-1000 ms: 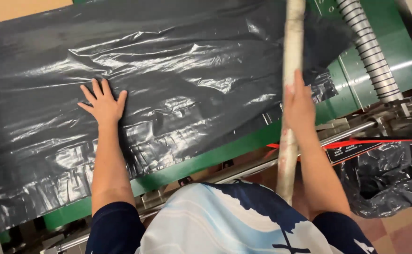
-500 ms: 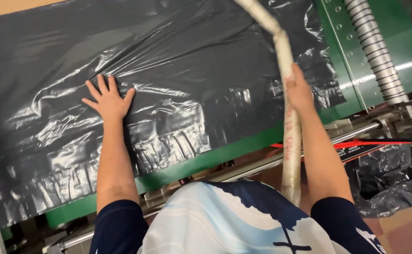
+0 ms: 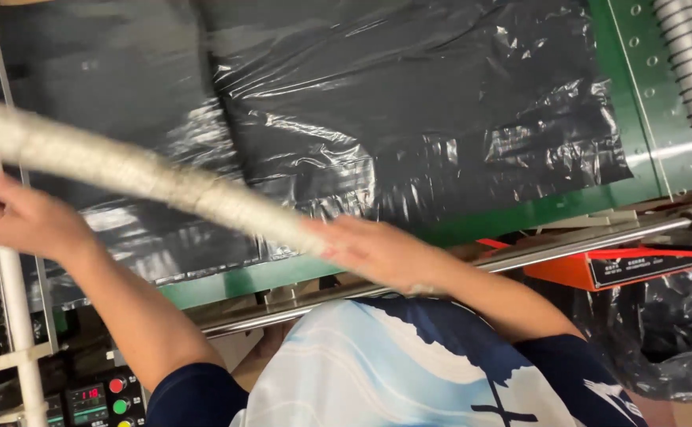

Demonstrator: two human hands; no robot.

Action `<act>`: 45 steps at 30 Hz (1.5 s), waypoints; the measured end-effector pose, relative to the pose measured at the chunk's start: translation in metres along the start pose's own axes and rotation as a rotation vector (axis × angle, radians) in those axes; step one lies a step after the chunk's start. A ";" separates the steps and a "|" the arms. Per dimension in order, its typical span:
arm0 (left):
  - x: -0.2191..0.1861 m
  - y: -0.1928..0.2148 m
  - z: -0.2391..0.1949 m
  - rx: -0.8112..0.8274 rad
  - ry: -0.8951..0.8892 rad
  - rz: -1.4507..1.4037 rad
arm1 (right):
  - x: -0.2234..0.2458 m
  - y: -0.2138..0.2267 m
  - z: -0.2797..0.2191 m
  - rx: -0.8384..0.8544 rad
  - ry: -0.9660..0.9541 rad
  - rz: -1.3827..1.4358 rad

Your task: Operating a plastic bag making machine by smoothing the film with a pole and using control buttons

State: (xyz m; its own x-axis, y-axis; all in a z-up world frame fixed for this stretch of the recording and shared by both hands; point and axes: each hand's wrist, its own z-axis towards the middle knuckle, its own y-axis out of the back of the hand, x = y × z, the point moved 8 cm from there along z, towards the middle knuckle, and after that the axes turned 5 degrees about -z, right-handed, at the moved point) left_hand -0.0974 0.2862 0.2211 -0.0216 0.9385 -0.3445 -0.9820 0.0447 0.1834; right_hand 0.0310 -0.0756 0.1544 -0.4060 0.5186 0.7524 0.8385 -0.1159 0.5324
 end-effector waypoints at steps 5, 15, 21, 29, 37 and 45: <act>0.010 -0.031 -0.026 0.030 0.116 -0.006 | -0.028 -0.015 0.002 0.016 -0.069 -0.001; 0.049 -0.223 -0.198 1.055 0.392 0.265 | -0.339 0.115 -0.144 -0.899 -0.525 -0.082; 0.033 -0.237 -0.216 1.273 0.489 0.351 | -0.296 0.129 -0.161 -0.936 -0.706 0.168; 0.057 -0.233 -0.218 1.200 0.457 0.326 | -0.264 0.127 -0.145 -0.928 -0.555 0.084; 0.100 -0.113 -0.117 0.597 0.257 0.013 | -0.104 0.046 -0.014 -0.519 0.063 0.353; 0.074 0.020 -0.058 0.290 0.417 0.001 | 0.018 -0.086 0.054 0.286 0.196 0.161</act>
State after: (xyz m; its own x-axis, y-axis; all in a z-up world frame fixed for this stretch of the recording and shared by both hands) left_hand -0.1290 0.3371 0.1458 -0.1535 0.7246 -0.6719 -0.8907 0.1930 0.4117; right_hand -0.0294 -0.0108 0.1013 -0.2998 0.3380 0.8921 0.9534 0.0730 0.2927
